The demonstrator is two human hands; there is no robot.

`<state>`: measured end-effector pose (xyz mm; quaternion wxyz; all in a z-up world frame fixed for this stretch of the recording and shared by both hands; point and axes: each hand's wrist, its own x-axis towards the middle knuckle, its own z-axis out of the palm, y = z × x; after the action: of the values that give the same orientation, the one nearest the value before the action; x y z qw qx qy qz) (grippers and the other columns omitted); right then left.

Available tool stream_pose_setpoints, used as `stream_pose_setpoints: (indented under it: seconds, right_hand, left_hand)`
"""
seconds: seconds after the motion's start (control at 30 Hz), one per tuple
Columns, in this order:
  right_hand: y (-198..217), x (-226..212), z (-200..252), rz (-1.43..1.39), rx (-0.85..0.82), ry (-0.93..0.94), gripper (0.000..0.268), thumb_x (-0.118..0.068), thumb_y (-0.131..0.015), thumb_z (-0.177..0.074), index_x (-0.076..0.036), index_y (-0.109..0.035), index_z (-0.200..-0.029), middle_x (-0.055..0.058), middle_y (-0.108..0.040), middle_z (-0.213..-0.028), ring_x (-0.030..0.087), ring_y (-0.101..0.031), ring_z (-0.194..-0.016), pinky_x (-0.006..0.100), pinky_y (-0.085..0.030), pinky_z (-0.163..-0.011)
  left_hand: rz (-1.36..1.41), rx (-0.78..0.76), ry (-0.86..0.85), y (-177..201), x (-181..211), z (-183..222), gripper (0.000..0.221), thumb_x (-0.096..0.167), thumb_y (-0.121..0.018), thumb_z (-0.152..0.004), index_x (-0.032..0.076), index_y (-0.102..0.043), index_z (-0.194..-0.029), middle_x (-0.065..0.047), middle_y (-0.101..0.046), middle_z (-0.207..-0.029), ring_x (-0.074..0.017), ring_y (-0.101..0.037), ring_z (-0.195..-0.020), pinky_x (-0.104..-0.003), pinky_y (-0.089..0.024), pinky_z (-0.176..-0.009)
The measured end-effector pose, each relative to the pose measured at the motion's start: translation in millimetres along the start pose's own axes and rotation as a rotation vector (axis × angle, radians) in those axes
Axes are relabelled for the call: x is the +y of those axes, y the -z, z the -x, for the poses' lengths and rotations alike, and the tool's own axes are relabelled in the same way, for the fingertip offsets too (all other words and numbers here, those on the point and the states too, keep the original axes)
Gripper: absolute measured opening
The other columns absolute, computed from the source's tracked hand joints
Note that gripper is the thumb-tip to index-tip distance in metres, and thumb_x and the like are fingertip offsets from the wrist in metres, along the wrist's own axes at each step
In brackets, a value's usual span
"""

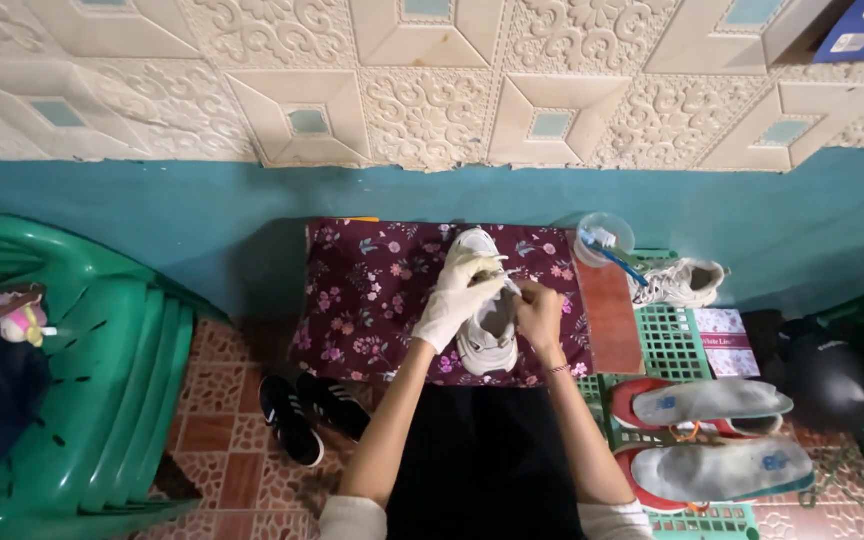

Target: The person prepares their workspace by putting on a protective glove and laying out a cloth, then begins lacing a white sneaker.

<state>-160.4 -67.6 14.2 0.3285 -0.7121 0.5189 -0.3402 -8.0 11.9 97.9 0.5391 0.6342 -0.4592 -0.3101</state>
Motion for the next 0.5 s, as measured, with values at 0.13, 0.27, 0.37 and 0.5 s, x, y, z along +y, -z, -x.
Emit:
stream_pose_setpoints:
  seconds: [0.13,0.27,0.37,0.5]
  right_hand:
    - [4.5,5.0,-0.6,0.001,-0.025,-0.019,0.030,-0.005,-0.070,-0.076,-0.014,-0.082,-0.101,0.017,-0.077,-0.084,0.036,-0.075,-0.086,0.044,-0.058,-0.074]
    - [27.0,-38.5,12.9,-0.107,-0.107,-0.060,0.040,-0.006,-0.070,-0.075,-0.011,-0.078,-0.114,0.021,-0.075,-0.100,0.038,-0.073,-0.095,0.047,-0.059,-0.082]
    - [28.3,-39.3,5.2,-0.262,-0.098,-0.015,0.043,-0.002,-0.068,-0.076,-0.003,-0.073,-0.119,0.026,-0.068,-0.116,0.044,-0.066,-0.110,0.052,-0.055,-0.093]
    - [14.8,-20.4,-8.3,-0.286,-0.035,0.098,0.022,-0.011,-0.075,-0.087,-0.004,-0.078,-0.108,0.019,-0.069,-0.113,0.037,-0.071,-0.090,0.045,-0.058,-0.080]
  left_hand:
    - [-0.042,0.014,-0.115,-27.6,-61.3,-14.9,0.034,0.019,-0.088,-0.071,0.018,-0.077,-0.103,-0.003,-0.071,-0.108,-0.0209,-0.067,-0.109,-0.033,-0.056,-0.097]
    - [-0.121,0.131,-0.322,-27.1,-52.9,-4.9,0.037,0.012,-0.090,-0.068,0.019,-0.074,-0.100,-0.002,-0.067,-0.109,-0.0223,-0.060,-0.112,-0.034,-0.050,-0.101]
    - [-0.081,0.164,-0.331,-31.6,-57.1,-3.5,0.040,0.009,-0.088,-0.067,0.018,-0.072,-0.103,-0.004,-0.067,-0.108,-0.0250,-0.060,-0.111,-0.036,-0.050,-0.101]
    - [-0.230,0.264,-0.435,-58.3,-108.9,-16.2,0.058,0.005,-0.081,-0.057,0.022,-0.067,-0.110,-0.004,-0.066,-0.107,-0.0281,-0.058,-0.114,-0.043,-0.045,-0.108]
